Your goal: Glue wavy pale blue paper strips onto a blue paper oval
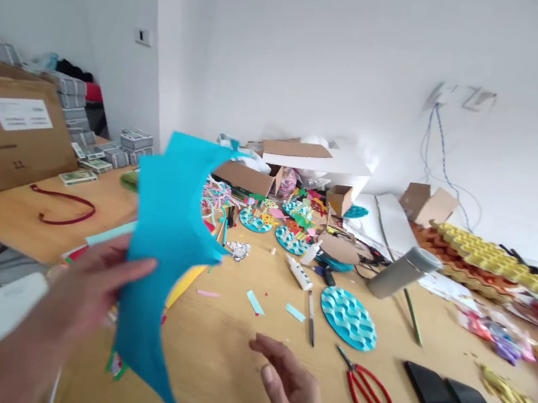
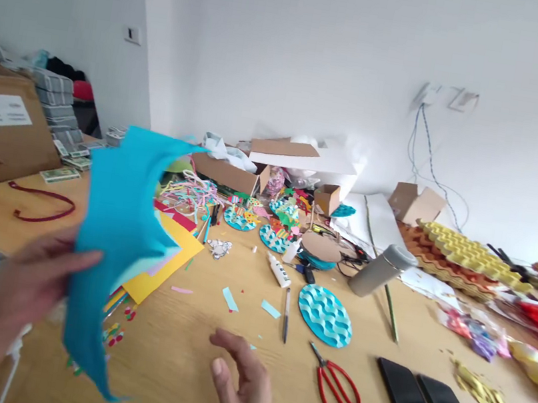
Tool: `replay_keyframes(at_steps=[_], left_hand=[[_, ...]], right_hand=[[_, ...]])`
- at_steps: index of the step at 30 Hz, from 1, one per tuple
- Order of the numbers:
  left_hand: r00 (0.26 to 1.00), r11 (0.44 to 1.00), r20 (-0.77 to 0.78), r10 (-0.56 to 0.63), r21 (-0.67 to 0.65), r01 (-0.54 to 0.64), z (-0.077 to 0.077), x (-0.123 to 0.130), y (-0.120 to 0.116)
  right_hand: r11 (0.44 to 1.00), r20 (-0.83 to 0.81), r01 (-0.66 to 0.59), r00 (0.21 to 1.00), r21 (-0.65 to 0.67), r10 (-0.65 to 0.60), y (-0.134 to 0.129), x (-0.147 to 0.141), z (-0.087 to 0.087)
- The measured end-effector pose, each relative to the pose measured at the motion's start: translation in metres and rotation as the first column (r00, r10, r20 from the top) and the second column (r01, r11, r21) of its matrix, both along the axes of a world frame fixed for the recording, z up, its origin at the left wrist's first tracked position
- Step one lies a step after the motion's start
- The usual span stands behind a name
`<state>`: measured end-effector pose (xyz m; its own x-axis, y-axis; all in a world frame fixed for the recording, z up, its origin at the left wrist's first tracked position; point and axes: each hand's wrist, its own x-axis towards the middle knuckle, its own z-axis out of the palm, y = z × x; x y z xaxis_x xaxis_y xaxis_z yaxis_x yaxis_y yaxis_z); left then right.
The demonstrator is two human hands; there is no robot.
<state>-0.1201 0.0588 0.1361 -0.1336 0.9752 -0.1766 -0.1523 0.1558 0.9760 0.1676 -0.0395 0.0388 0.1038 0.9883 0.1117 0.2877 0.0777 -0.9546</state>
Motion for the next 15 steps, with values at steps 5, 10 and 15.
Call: replay_keyframes(at_steps=[5,10,15], left_hand=[[0.909,0.919,0.134,-0.395,0.072,0.388,-0.056,0.092,-0.031],[0.884,0.901,0.173,-0.434,0.086,0.426,-0.086,0.129,-0.045],[0.87,0.89,0.187,-0.456,0.11,0.443,-0.098,0.137,-0.043]], right_hand=[[0.978,-0.291,-0.203,0.934,0.042,0.206,-0.005,-0.003,0.014],[0.994,-0.276,-0.09,0.959,-0.064,0.069,0.0,-0.007,0.013],[0.994,-0.174,-0.045,0.984,-0.103,0.027,0.005,0.003,0.001]])
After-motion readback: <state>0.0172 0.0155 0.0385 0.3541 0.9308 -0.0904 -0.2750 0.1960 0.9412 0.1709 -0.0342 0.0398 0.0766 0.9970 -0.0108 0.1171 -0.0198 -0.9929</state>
